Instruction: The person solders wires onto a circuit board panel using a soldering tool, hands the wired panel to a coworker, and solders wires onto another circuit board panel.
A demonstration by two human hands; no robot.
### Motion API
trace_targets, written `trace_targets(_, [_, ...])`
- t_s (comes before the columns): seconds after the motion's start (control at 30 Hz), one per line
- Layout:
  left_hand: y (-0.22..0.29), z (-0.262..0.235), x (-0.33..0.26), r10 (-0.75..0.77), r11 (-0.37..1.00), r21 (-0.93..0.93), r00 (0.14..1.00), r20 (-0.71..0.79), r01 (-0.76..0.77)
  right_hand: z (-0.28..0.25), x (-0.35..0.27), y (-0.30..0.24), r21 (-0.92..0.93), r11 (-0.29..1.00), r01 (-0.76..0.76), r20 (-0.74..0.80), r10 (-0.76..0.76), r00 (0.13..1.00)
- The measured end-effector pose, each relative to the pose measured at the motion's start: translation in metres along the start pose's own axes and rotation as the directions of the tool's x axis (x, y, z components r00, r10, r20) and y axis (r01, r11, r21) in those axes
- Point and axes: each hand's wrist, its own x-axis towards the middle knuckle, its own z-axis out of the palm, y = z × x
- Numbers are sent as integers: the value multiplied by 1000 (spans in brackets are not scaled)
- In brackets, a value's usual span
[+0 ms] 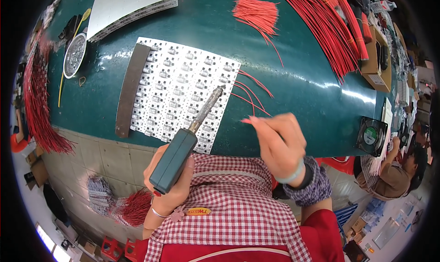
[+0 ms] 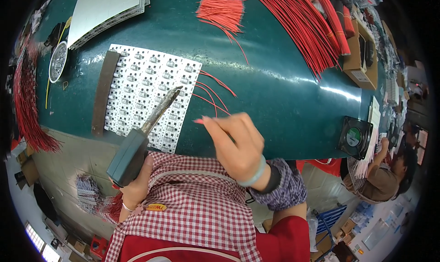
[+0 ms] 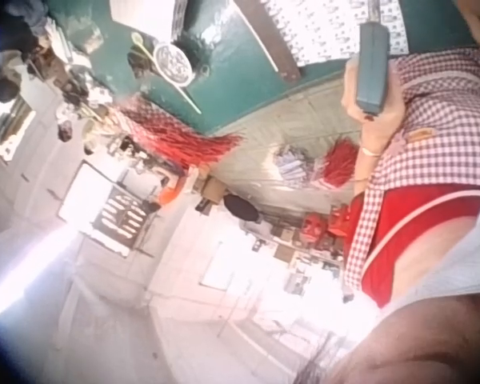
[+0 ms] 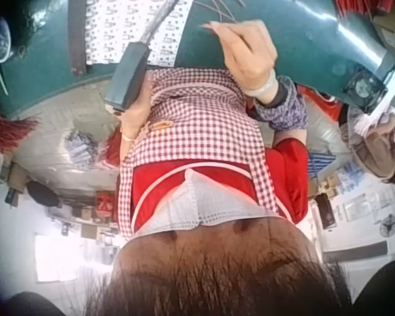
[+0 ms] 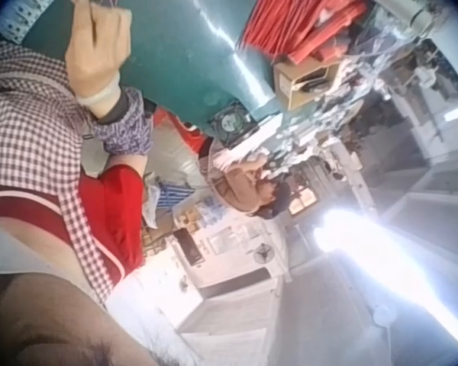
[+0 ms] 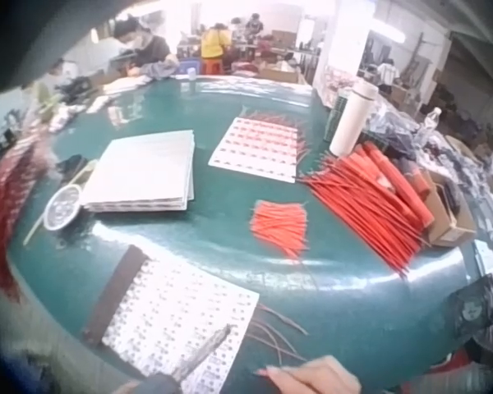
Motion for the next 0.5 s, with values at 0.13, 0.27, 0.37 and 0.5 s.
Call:
trace_targets(0.13, [6,0,2,85,996,33,996,20,-86,34,4,24,2,1000,13,34,-14,999])
trace_targets(0.27, [3,1,-1,30,1000,-3,999,15,-29,49,0,35,47,999,26,65,-29,997])
trace_targets(0.37, [1,0,-1,1,1000,-15,998,57,0,51,2,33,55,999,1,89,-6,996])
trace_targets(0.5, [1,2,2,1,999,-35,998,56,1,51,1,31,36,999,-31,111,27,994])
